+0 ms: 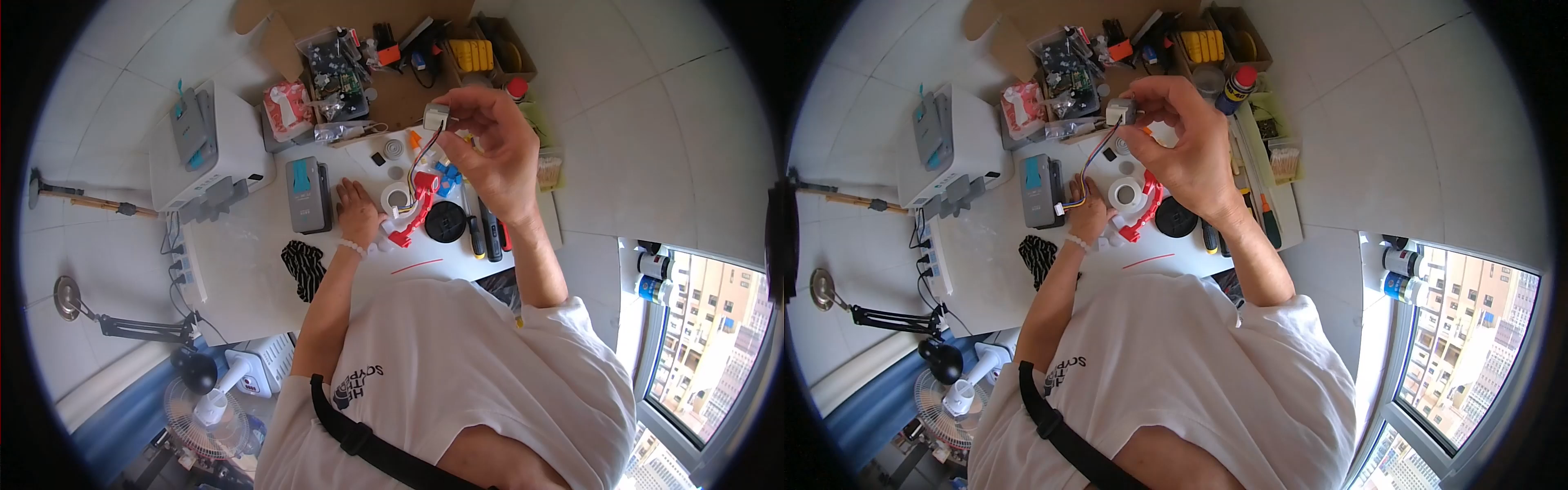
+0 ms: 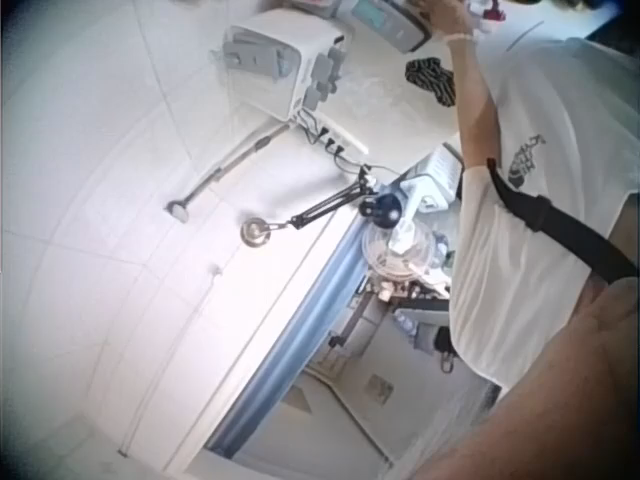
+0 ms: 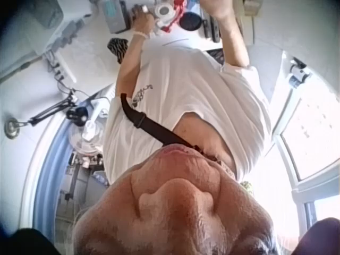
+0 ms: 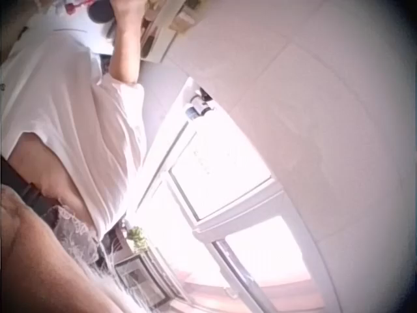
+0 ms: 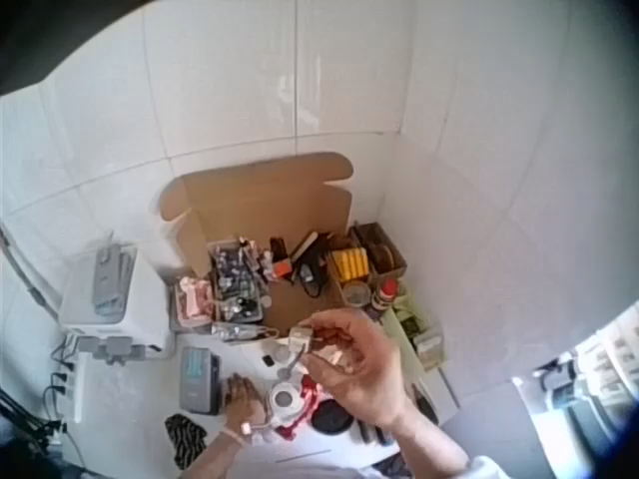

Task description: The person assembles small electronic parts by hand, picking components from a box and connecting a wire with a terminal to an orange connector housing.

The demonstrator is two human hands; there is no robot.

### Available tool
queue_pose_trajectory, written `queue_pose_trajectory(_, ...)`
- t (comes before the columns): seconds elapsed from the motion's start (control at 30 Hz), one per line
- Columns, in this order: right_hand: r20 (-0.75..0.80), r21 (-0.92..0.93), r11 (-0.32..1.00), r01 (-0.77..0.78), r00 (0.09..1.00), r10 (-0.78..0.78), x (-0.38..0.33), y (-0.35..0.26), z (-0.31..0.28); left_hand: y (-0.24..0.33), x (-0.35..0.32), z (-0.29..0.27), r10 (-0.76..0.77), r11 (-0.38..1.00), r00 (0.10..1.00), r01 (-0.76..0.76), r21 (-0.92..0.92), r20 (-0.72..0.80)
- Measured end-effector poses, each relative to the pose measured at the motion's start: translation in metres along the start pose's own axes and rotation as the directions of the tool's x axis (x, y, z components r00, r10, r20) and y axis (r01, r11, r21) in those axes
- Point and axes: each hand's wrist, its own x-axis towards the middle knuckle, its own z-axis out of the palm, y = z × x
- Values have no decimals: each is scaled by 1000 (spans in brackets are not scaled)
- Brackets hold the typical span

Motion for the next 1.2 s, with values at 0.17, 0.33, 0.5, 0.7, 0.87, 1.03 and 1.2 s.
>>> queue_pose_trajectory(0.17, -21, -365, 906, 213, 971, -237, 0, -2, 5, -3, -1, 3, -6, 998, 999, 4, -56, -39)
queue_pose_trajectory(0.33, -4, -419, 876, 238, 965, -264, -2, -4, 8, 0, 2, -2, -23, 999, 1000, 24, -49, 11)
queue_pose_trajectory(0.5, -1, -369, 917, 151, 987, -163, -3, 1, 10, -2, 2, 0, -4, 998, 1000, 2, -55, -22)
queue_pose_trajectory(0.7, -59, -205, 978, 44, 997, -57, -2, 31, 6, 0, -2, 0, 0, 999, 998, -3, -42, -67)
queue_pose_trajectory(0.87, -23, 114, 931, -347, 936, 352, 5, 63, -3, 3, -1, -6, -27, 999, 1000, 26, -44, -10)
queue_pose_trajectory(1.03, 13, 401, 782, -477, 856, 516, 16, 101, 1, 6, 2, -11, -58, 998, 998, 59, -34, 28)
queue_pose_trajectory(1.2, 178, 614, 588, -527, 818, 547, 34, 142, 4, 8, 6, -14, -106, 994, 992, 107, -10, 61)
